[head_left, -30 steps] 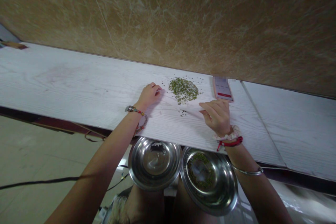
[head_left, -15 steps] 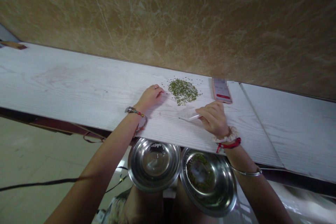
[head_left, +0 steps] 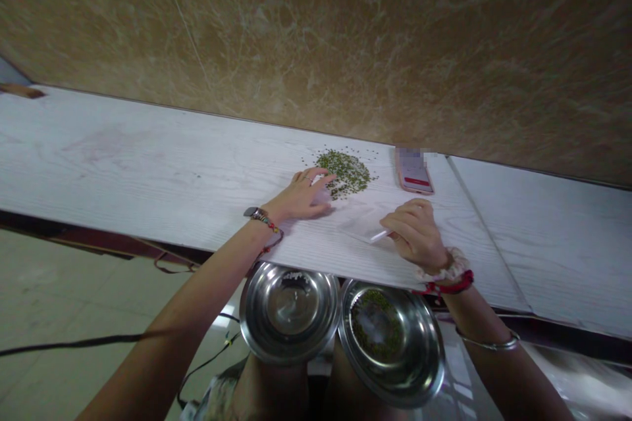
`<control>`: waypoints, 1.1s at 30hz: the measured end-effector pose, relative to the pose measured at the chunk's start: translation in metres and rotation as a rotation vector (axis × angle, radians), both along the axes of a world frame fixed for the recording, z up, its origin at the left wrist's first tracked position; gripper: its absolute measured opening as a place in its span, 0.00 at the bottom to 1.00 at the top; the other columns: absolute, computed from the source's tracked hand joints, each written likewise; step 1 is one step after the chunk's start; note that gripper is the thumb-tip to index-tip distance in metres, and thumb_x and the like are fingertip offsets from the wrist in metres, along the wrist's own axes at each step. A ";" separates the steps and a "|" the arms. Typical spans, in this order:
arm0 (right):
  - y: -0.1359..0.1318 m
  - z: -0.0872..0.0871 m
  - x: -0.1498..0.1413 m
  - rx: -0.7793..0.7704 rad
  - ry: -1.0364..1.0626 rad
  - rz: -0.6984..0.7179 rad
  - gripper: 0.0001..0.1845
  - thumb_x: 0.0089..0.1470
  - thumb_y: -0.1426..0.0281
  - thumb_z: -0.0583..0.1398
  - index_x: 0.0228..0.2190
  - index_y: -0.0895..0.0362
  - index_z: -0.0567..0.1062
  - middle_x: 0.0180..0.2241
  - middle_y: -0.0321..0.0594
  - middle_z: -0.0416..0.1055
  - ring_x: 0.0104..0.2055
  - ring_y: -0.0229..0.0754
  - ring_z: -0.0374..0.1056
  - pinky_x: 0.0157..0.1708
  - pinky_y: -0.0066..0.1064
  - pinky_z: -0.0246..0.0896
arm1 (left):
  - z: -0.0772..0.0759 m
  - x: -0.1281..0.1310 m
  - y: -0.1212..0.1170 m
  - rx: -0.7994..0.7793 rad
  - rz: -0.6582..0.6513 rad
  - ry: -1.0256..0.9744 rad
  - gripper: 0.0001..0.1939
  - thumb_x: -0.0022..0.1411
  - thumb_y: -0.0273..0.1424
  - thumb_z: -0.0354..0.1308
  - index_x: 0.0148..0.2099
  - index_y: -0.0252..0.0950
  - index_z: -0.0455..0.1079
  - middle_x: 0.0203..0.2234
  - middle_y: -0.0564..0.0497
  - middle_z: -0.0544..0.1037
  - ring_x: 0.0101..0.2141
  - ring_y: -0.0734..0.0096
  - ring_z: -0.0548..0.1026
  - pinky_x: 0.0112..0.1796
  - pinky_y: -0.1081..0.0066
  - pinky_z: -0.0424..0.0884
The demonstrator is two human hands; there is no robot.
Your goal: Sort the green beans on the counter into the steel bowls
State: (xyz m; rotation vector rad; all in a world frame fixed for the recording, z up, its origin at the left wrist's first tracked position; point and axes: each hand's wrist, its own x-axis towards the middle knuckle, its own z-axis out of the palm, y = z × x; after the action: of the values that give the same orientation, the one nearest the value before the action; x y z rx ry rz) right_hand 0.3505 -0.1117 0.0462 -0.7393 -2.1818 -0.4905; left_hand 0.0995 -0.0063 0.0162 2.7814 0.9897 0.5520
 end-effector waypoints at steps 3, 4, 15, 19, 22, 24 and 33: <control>-0.010 0.001 0.004 -0.009 -0.007 -0.015 0.06 0.53 0.75 0.56 0.32 0.53 0.71 0.26 0.33 0.74 0.30 0.37 0.65 0.39 0.36 0.55 | 0.000 0.005 -0.003 0.004 -0.055 0.018 0.34 0.59 0.48 0.51 0.63 0.39 0.50 0.60 0.39 0.55 0.60 0.51 0.53 0.58 0.49 0.52; -0.013 0.001 0.006 -0.014 -0.013 -0.017 0.05 0.53 0.75 0.57 0.32 0.53 0.71 0.26 0.33 0.74 0.30 0.37 0.65 0.39 0.36 0.55 | 0.000 0.006 -0.004 0.000 -0.069 0.029 0.35 0.59 0.49 0.51 0.63 0.40 0.50 0.60 0.39 0.54 0.60 0.50 0.53 0.58 0.48 0.52; -0.021 0.007 0.002 0.037 0.021 -0.190 0.06 0.53 0.77 0.57 0.34 0.55 0.71 0.26 0.35 0.74 0.30 0.38 0.66 0.38 0.35 0.57 | 0.000 0.007 -0.003 -0.027 -0.093 0.040 0.34 0.60 0.52 0.47 0.63 0.44 0.48 0.61 0.41 0.54 0.60 0.51 0.52 0.57 0.48 0.52; -0.024 0.011 -0.005 0.035 -0.033 -0.174 0.04 0.53 0.77 0.58 0.32 0.56 0.70 0.25 0.35 0.74 0.30 0.38 0.66 0.38 0.34 0.56 | -0.001 0.008 -0.003 -0.038 -0.087 0.048 0.34 0.60 0.51 0.48 0.63 0.42 0.48 0.61 0.41 0.54 0.60 0.50 0.52 0.57 0.48 0.53; -0.031 0.013 -0.007 0.010 -0.038 -0.155 0.04 0.54 0.76 0.57 0.32 0.56 0.70 0.24 0.35 0.74 0.29 0.37 0.65 0.38 0.34 0.56 | -0.001 0.007 -0.002 -0.038 -0.086 0.054 0.34 0.60 0.50 0.48 0.64 0.42 0.47 0.61 0.41 0.54 0.60 0.50 0.52 0.57 0.49 0.53; -0.036 0.015 -0.008 -0.006 -0.038 -0.141 0.04 0.55 0.76 0.56 0.32 0.56 0.70 0.24 0.35 0.74 0.29 0.37 0.65 0.38 0.34 0.56 | -0.001 0.007 -0.002 -0.035 -0.084 0.059 0.33 0.60 0.49 0.48 0.64 0.42 0.47 0.60 0.41 0.55 0.60 0.51 0.52 0.57 0.49 0.53; -0.067 0.026 -0.005 -0.107 -0.048 -0.159 0.05 0.55 0.76 0.55 0.31 0.56 0.70 0.25 0.34 0.73 0.29 0.36 0.65 0.38 0.35 0.56 | 0.008 0.017 -0.017 -0.054 -0.264 0.110 0.37 0.59 0.50 0.50 0.65 0.46 0.44 0.63 0.45 0.53 0.61 0.53 0.49 0.59 0.52 0.50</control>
State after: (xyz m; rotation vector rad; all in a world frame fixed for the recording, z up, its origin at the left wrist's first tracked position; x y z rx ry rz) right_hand 0.3451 -0.1788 0.0726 -0.9742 -2.2182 -0.4787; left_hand 0.1163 -0.0236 0.0242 2.8550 0.6277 0.3339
